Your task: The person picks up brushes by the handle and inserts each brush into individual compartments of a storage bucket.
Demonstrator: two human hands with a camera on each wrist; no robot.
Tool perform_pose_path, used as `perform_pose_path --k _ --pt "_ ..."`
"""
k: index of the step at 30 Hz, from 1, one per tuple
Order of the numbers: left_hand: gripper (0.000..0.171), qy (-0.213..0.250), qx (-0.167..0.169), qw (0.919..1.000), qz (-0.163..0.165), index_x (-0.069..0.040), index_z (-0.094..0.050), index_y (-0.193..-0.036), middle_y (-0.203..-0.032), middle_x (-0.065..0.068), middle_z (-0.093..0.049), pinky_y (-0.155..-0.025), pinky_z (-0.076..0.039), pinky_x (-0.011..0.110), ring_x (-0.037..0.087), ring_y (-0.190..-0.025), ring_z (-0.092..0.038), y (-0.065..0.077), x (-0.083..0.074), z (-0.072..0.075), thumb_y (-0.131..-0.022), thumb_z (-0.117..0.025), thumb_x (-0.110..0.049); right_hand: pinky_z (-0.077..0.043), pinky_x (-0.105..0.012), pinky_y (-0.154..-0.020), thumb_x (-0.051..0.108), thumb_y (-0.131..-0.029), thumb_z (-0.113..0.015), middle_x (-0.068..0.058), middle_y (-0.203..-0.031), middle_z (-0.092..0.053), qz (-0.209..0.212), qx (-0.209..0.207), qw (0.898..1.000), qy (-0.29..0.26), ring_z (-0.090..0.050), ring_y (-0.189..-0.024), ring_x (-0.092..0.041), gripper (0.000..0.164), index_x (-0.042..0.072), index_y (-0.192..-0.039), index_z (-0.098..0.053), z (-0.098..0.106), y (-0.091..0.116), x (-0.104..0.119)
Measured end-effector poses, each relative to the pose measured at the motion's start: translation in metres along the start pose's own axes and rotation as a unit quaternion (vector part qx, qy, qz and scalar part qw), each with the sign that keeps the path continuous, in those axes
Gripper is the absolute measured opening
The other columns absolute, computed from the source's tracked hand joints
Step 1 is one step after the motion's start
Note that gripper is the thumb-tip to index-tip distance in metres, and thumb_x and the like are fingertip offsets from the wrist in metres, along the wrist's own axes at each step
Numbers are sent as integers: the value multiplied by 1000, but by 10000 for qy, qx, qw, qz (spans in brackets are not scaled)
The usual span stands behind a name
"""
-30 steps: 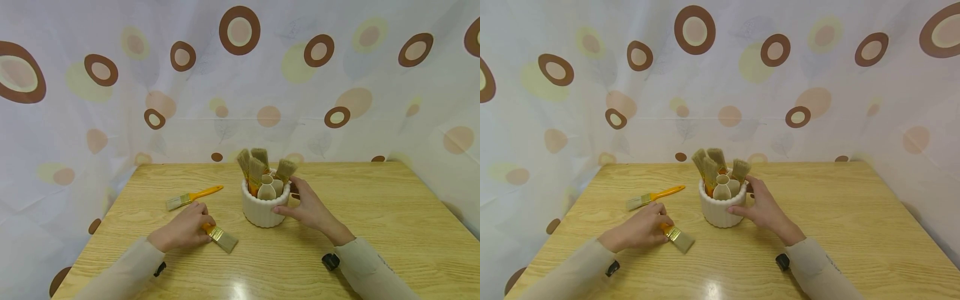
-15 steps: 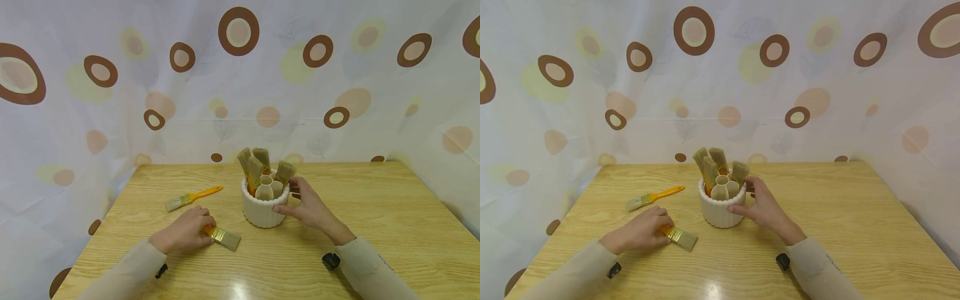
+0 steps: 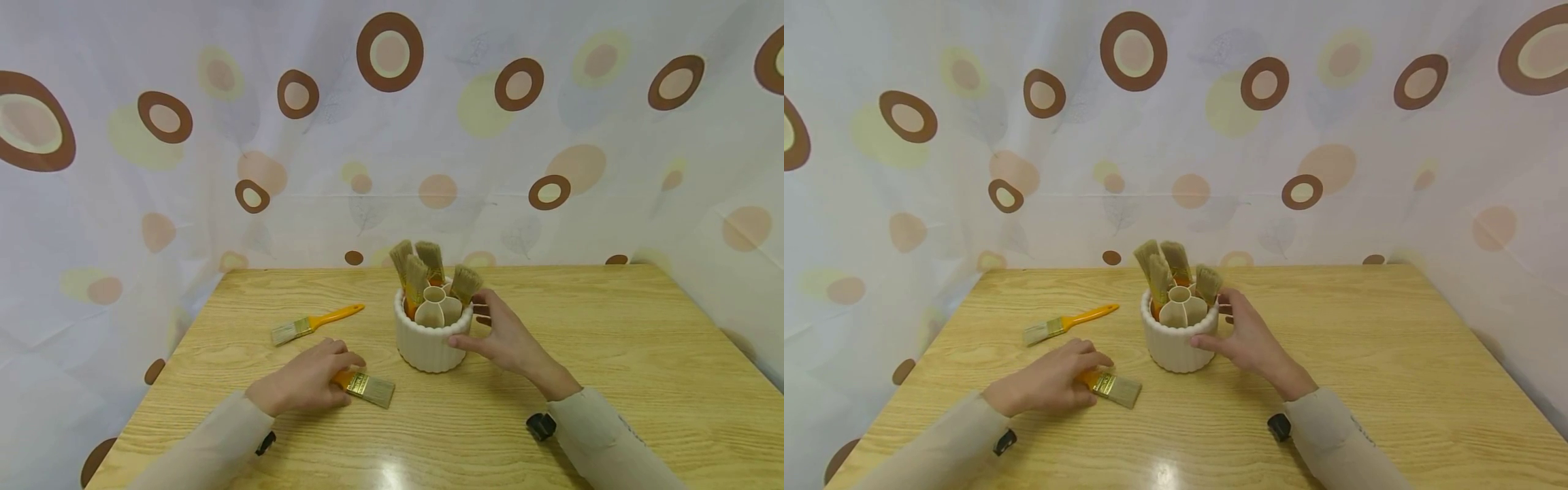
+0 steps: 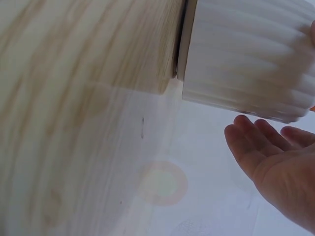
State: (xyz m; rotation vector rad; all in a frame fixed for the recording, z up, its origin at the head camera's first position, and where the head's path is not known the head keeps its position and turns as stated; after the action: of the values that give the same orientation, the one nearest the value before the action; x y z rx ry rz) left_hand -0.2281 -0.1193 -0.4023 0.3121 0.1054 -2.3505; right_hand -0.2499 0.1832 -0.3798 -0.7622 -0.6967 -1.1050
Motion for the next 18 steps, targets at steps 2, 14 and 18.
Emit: perform_pose_path --k 2,14,18 --pt "48 72 84 9999 -62 -23 -61 -126 -94 -8 -48 -69 -38 25 10 -82 -40 -1 -1 -1 -81 -75 -28 -38 -54 -101 45 -73 -80 -17 -140 -40 -30 80 10000 -10 -43 -126 -41 90 10 -141 -33 -1 0 0" --pt "41 202 408 9989 -75 -23 -63 -126 -90 -10 -48 -62 -37 23 7 -72 -41 -2 -2 -3 -86 -72 -20 -36 -53 -102 38 -75 -81 -18 -142 -40 52 66 9998 -156 -43 -127 -41 89 11 -141 -28 -1 3 2" --pt "41 237 497 9985 5 -22 -62 -126 -90 -11 -48 -61 -37 23 7 -71 -42 -2 -2 -4 -86 -71 -23 -36 -54 -102 38 -76 -81 -20 -141 -40 9 77 9998 -179 -42 -127 -42 90 10 -142 -27 -1 2 2"
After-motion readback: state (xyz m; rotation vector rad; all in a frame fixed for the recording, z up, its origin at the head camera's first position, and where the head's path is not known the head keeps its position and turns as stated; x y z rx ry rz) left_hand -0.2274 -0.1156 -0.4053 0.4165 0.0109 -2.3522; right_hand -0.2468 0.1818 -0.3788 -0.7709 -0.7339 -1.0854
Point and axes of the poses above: each hand's wrist, its own y-axis away from the middle knuckle, its own z-axis out of the back of the hand, x = y × z, the point moved 5 cm from there along -y, towards the middle knuckle
